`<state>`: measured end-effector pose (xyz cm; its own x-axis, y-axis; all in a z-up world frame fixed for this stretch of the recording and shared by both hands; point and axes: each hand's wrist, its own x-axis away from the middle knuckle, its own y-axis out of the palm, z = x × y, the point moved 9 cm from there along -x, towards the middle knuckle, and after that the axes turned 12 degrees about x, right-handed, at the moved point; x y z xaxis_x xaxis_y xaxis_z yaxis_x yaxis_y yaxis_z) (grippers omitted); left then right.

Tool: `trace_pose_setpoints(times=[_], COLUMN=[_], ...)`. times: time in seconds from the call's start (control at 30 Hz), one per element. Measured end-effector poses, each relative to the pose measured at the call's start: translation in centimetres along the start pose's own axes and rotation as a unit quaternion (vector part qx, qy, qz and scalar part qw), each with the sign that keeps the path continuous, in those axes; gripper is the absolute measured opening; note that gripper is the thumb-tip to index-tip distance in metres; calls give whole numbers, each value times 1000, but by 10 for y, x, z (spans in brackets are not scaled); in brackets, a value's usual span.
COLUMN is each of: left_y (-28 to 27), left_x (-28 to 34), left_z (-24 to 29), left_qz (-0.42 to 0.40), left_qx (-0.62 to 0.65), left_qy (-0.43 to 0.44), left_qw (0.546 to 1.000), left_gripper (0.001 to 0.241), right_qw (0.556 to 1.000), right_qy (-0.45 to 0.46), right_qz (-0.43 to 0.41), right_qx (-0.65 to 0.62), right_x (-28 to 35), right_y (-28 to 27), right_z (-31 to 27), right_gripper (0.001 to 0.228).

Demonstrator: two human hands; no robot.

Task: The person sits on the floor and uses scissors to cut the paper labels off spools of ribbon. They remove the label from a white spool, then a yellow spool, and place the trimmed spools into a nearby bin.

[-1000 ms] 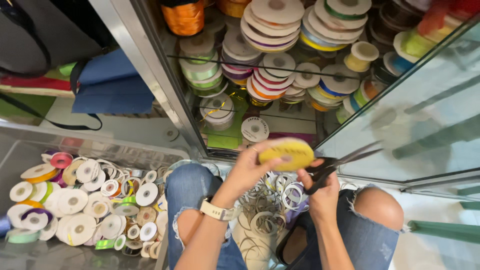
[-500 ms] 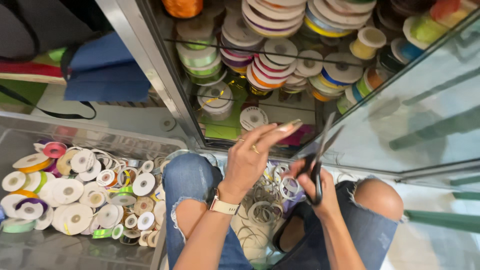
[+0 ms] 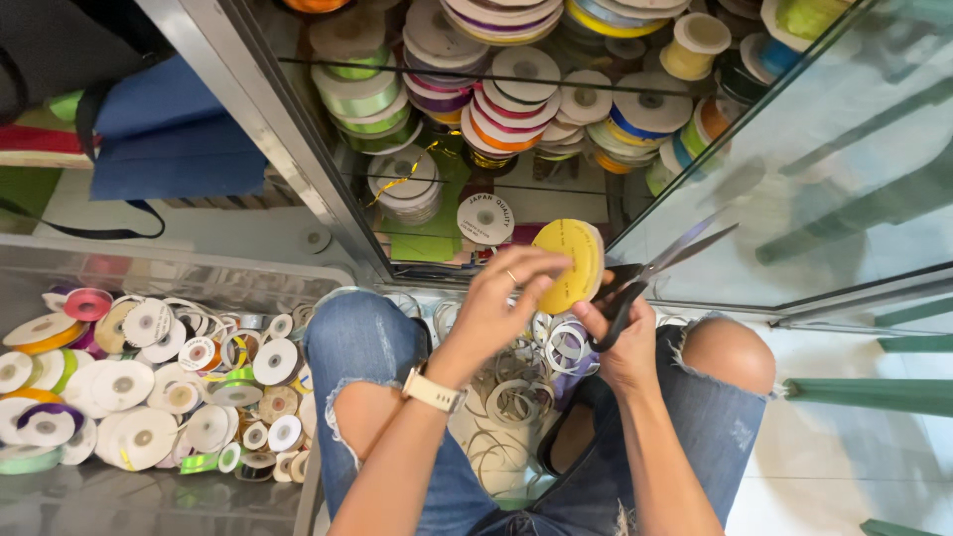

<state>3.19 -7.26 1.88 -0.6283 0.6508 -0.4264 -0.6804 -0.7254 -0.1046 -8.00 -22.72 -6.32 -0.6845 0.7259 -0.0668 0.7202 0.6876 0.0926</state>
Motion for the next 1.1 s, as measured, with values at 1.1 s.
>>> trace_pose_setpoints(times=[1.1], left_y=[-34], left_x=[20], left_z=[102], left_qz=[-165], left_qx=[100], left_qy=[80], left_qw=[978], left_gripper=[43], right_qw=[853], right_qy=[-158], right_qz=[-315], right_qx=[385], right_x=[58], right_y=[-19], right_z=[-89], right_gripper=[50])
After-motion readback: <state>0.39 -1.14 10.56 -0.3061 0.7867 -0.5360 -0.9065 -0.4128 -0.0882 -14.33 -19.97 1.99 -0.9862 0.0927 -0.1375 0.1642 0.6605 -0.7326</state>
